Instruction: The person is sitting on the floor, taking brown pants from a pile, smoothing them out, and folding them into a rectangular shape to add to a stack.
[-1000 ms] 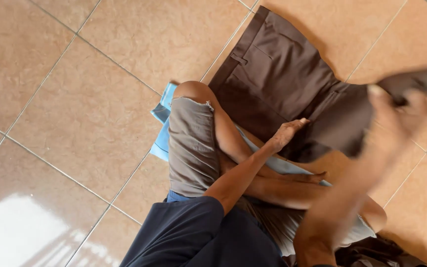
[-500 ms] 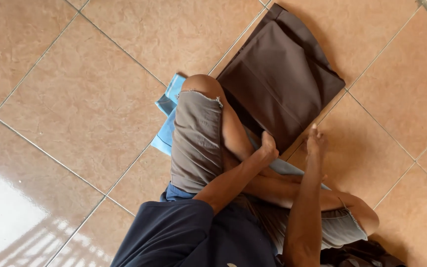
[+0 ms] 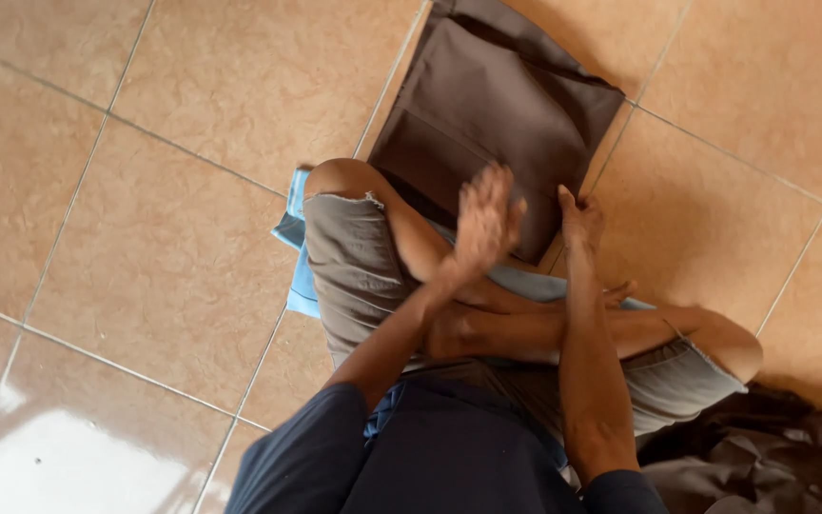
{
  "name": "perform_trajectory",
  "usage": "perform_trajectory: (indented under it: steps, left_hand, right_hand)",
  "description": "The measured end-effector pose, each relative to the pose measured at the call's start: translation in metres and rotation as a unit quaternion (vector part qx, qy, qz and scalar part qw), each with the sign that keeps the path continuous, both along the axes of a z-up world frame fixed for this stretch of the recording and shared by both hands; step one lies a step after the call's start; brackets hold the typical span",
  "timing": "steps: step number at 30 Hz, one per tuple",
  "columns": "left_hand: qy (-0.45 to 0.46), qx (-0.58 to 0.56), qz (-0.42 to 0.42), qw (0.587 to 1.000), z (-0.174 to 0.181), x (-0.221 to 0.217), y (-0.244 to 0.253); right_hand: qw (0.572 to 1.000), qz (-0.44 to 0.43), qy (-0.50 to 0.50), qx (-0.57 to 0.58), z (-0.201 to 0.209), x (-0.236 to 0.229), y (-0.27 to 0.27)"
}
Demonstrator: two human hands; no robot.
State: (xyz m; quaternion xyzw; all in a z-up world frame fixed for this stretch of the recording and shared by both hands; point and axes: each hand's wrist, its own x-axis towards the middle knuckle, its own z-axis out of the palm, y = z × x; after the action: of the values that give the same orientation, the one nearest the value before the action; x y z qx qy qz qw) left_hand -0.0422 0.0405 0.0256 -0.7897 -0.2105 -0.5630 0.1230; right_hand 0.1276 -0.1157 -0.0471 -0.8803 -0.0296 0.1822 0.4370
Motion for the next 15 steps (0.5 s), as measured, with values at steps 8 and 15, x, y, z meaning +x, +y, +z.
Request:
perform_trajectory:
  steps: [8,15]
  left_hand:
    - [0.399,-0.473,0.052,0.784,-0.021,0.006,0.031]
    - [0.423,-0.438,0.047,0.792,-0.026,0.001,0.035]
  right_hand:
    - [0.943,0.155,-0.277,-0.104,0.065,0.014,0.002]
    - [0.918,0.274,-0.285,-0.045,0.059,0.06,0.043]
